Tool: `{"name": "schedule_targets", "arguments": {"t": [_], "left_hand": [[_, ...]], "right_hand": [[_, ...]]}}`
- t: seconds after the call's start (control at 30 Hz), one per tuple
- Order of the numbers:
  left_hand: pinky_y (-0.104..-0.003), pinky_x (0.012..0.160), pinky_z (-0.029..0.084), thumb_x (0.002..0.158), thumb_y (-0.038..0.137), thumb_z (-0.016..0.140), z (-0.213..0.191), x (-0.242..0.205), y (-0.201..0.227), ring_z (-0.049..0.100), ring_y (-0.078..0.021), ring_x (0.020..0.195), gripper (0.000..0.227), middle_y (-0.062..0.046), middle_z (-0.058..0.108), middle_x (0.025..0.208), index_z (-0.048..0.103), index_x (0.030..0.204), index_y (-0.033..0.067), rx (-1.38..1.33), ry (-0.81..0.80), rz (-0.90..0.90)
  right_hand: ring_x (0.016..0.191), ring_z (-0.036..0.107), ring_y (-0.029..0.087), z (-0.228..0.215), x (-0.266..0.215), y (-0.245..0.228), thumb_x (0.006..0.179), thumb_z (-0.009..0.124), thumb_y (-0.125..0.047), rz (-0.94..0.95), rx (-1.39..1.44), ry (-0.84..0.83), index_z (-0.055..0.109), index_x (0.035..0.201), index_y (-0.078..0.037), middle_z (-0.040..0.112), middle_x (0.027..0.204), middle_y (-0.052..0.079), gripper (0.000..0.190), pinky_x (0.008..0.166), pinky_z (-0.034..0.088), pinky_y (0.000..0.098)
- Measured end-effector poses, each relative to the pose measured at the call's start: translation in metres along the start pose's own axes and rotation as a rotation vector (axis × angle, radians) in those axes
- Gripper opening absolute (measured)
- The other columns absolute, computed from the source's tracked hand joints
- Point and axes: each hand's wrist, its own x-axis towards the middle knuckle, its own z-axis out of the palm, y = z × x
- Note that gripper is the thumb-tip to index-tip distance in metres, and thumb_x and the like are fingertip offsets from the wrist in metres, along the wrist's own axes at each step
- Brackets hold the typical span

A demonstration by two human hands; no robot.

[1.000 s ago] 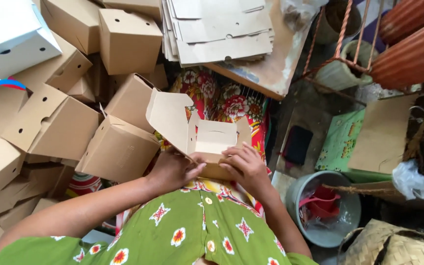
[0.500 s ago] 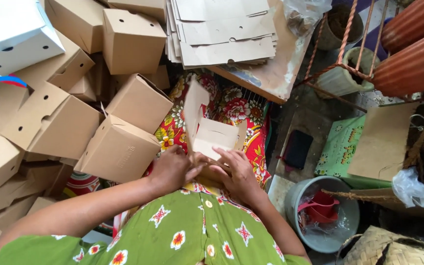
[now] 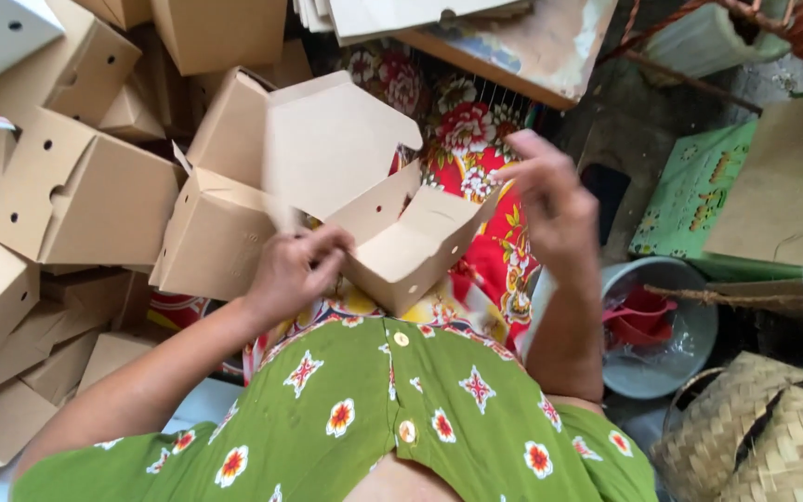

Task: The person assembles flat cardboard boxes by folding the sides and tucking the flaps to form a closed container. They repeatedly pick up a flat piece, fold it into a box, and place the finished box aside.

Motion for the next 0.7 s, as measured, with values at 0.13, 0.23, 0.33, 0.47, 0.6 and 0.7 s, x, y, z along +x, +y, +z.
{"name": "schedule_targets", "arguments": {"t": [0.13,0.23,0.33,0.47,0.6,0.7], "left_hand": [[-0.035,0.079,0.052,0.088,0.024,0.065,-0.012,0.002,-0.005,0.065,-0.0254,0.078,0.013,0.001,0.071,0.067,0.073,0.093,0.0328,-0.095,0.012,-0.103],[-0.035,0.077,0.049,0.091,0.021,0.065,-0.006,0.006,0.001,0.06,-0.0228,0.072,0.012,0.002,0.067,0.062,0.073,0.09,0.0295,-0.156,-0.015,-0.134],[-0.039,0.08,0.051,0.089,0.022,0.07,-0.008,0.012,0.013,0.066,-0.0303,0.08,0.004,-0.005,0.068,0.063,0.072,0.091,0.0262,-0.11,0.054,-0.023],[-0.037,0.077,0.051,0.091,0.021,0.067,-0.018,0.025,0.032,0.063,-0.0267,0.066,0.007,-0.002,0.059,0.051,0.069,0.093,0.0272,-0.165,-0.001,0.012],[-0.036,0.074,0.048,0.096,0.011,0.056,-0.037,0.038,0.057,0.052,-0.0237,0.045,0.038,0.002,0.046,0.042,0.06,0.129,0.0287,-0.283,-0.046,0.022],[-0.037,0.071,0.048,0.096,0.014,0.053,-0.023,0.037,0.045,0.048,-0.0259,0.041,0.054,0.0,0.042,0.04,0.047,0.147,0.0278,-0.233,-0.068,0.001]], "right_hand": [[0.133,0.051,0.048,-0.006,-0.043,0.075,0.099,0.055,0.015,0.113,-0.077,-0.065,0.063,0.118,0.006,0.059,0.139,0.027,0.023,0.109,0.042,0.0565],[0.133,0.049,0.05,0.007,-0.064,0.097,0.077,0.064,0.016,0.158,-0.031,-0.345,0.059,0.136,0.001,0.057,0.14,0.026,0.061,0.11,0.039,0.0606],[0.15,0.03,0.043,0.02,-0.061,0.073,0.084,0.077,-0.007,0.098,0.2,-0.51,0.053,0.147,-0.013,0.034,0.163,0.017,0.068,0.12,0.025,0.0587],[0.146,0.036,0.05,-0.003,-0.067,0.043,0.089,0.076,-0.022,-0.099,0.173,-0.369,0.072,0.107,-0.005,0.052,0.149,0.024,0.025,0.12,0.022,0.063],[0.108,0.07,0.04,-0.039,-0.099,0.0,0.078,0.08,-0.002,-0.194,-0.094,-0.252,0.071,0.094,0.002,0.075,0.107,0.016,0.019,0.119,0.036,0.068],[0.093,0.064,0.054,-0.03,-0.089,-0.023,0.082,0.066,-0.003,-0.088,-0.091,-0.407,0.066,0.105,0.004,0.069,0.101,0.027,0.024,0.084,0.052,0.0687]]}}
